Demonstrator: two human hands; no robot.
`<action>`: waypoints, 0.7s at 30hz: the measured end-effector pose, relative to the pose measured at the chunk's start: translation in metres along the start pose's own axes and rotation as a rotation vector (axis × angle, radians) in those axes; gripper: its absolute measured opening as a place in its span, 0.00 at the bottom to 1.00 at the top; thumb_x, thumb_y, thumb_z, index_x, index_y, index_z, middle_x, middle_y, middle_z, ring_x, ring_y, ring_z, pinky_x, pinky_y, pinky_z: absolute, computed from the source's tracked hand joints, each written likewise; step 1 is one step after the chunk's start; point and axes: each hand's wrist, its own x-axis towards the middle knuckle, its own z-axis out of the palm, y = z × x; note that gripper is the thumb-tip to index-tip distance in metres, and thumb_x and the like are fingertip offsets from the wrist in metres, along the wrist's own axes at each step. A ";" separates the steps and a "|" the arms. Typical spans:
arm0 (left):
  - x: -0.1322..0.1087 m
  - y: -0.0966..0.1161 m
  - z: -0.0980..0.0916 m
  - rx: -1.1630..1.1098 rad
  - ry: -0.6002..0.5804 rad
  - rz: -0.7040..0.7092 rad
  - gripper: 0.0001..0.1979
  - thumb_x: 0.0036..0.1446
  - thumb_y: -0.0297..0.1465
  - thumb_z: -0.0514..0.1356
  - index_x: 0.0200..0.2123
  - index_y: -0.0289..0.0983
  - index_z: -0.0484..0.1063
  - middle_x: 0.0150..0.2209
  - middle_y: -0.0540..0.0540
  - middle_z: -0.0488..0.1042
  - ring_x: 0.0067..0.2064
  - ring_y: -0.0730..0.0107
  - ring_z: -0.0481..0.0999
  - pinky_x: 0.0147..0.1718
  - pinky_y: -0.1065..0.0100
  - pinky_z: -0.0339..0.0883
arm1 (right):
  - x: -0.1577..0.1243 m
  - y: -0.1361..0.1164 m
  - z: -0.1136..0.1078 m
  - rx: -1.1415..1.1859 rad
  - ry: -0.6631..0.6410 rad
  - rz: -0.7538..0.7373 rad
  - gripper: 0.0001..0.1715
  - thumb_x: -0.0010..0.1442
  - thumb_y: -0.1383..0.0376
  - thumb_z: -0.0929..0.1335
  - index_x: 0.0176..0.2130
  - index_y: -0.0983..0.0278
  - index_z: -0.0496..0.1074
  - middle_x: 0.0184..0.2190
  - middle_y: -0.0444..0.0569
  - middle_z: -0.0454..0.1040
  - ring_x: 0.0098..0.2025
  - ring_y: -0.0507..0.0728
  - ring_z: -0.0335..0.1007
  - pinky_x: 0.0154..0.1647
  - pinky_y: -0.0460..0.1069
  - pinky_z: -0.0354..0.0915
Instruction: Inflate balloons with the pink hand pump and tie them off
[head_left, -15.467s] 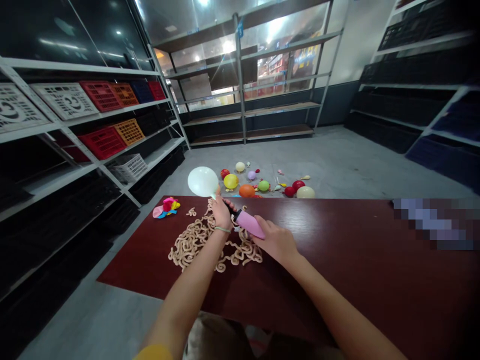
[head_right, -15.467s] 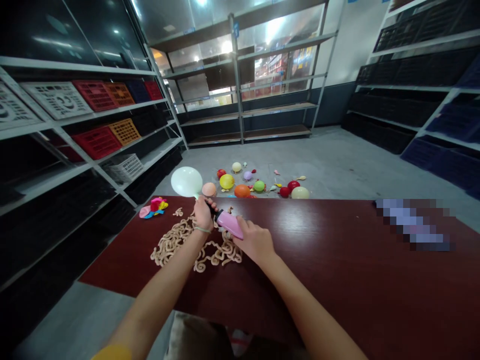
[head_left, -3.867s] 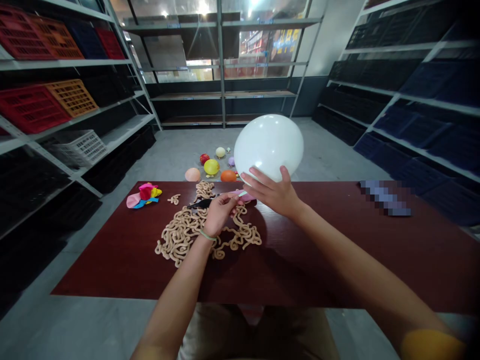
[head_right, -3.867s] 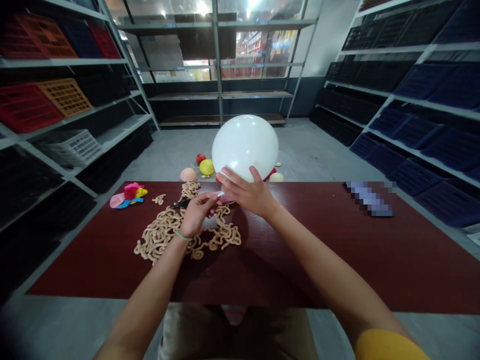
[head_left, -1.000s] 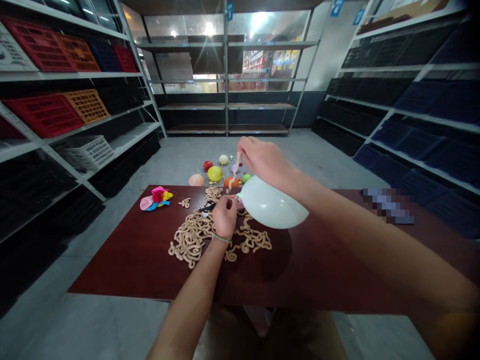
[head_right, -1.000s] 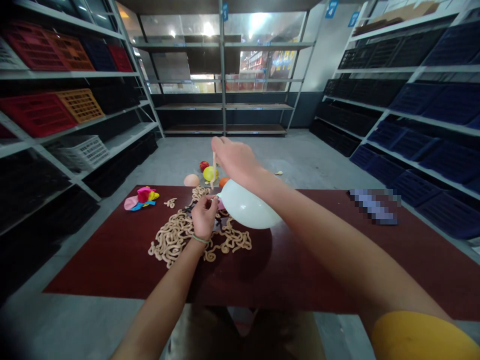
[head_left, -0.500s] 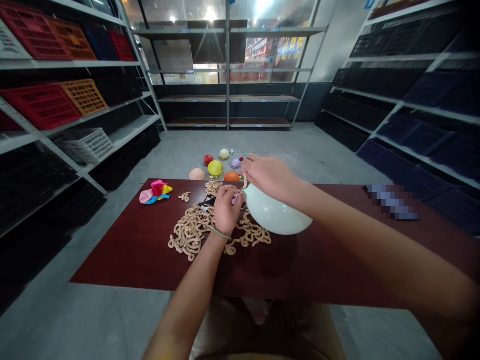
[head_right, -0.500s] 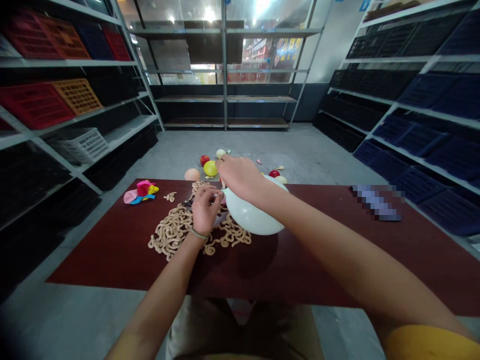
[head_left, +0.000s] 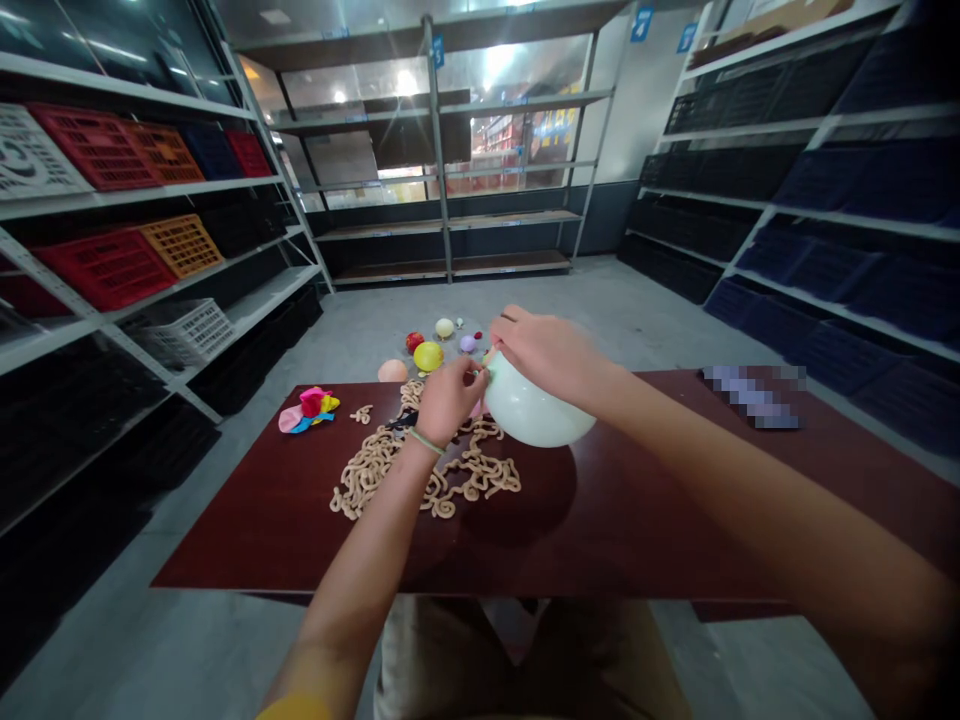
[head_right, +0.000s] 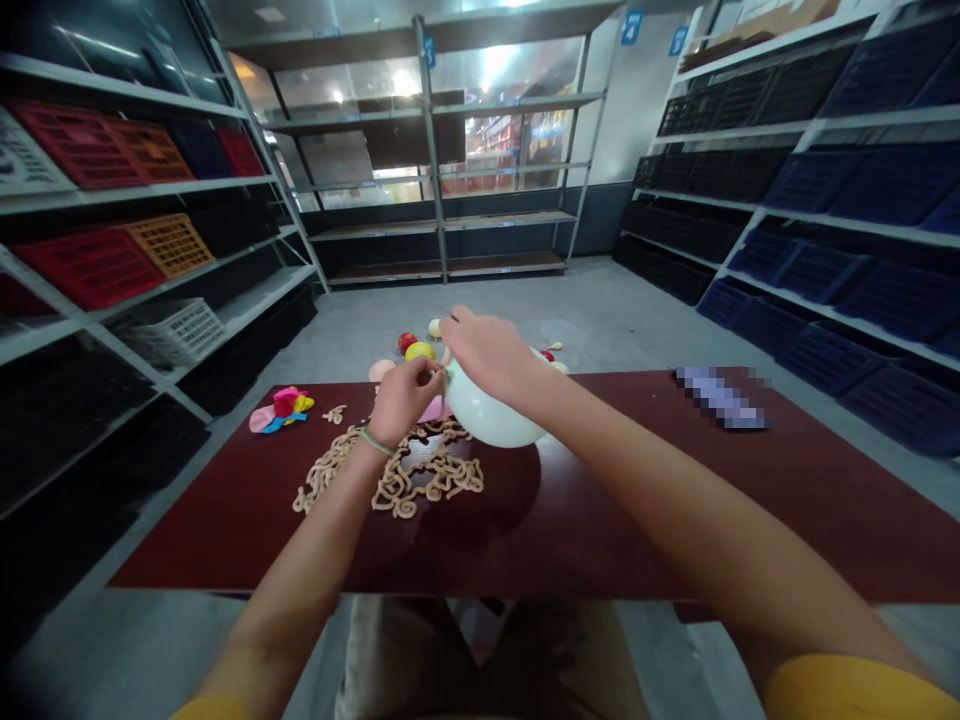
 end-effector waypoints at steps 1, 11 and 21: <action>0.002 0.002 0.002 -0.019 0.011 -0.031 0.06 0.54 0.30 0.63 0.26 0.38 0.73 0.23 0.47 0.74 0.26 0.67 0.71 0.32 0.67 0.64 | -0.003 0.003 -0.001 0.010 0.015 0.011 0.12 0.69 0.66 0.58 0.42 0.64 0.69 0.42 0.54 0.72 0.32 0.55 0.66 0.28 0.51 0.48; -0.003 0.004 0.038 -0.625 0.221 -0.524 0.10 0.55 0.35 0.63 0.26 0.37 0.69 0.26 0.45 0.77 0.31 0.65 0.78 0.34 0.63 0.73 | -0.030 0.002 0.020 0.264 0.068 0.179 0.15 0.70 0.65 0.55 0.45 0.64 0.66 0.36 0.53 0.76 0.30 0.56 0.67 0.30 0.50 0.50; -0.013 0.008 0.034 -0.735 0.283 -0.565 0.10 0.54 0.35 0.62 0.26 0.36 0.67 0.28 0.45 0.77 0.33 0.67 0.78 0.35 0.65 0.73 | -0.024 0.004 0.103 1.006 0.219 0.440 0.09 0.63 0.60 0.58 0.38 0.61 0.63 0.37 0.50 0.75 0.40 0.57 0.71 0.40 0.52 0.65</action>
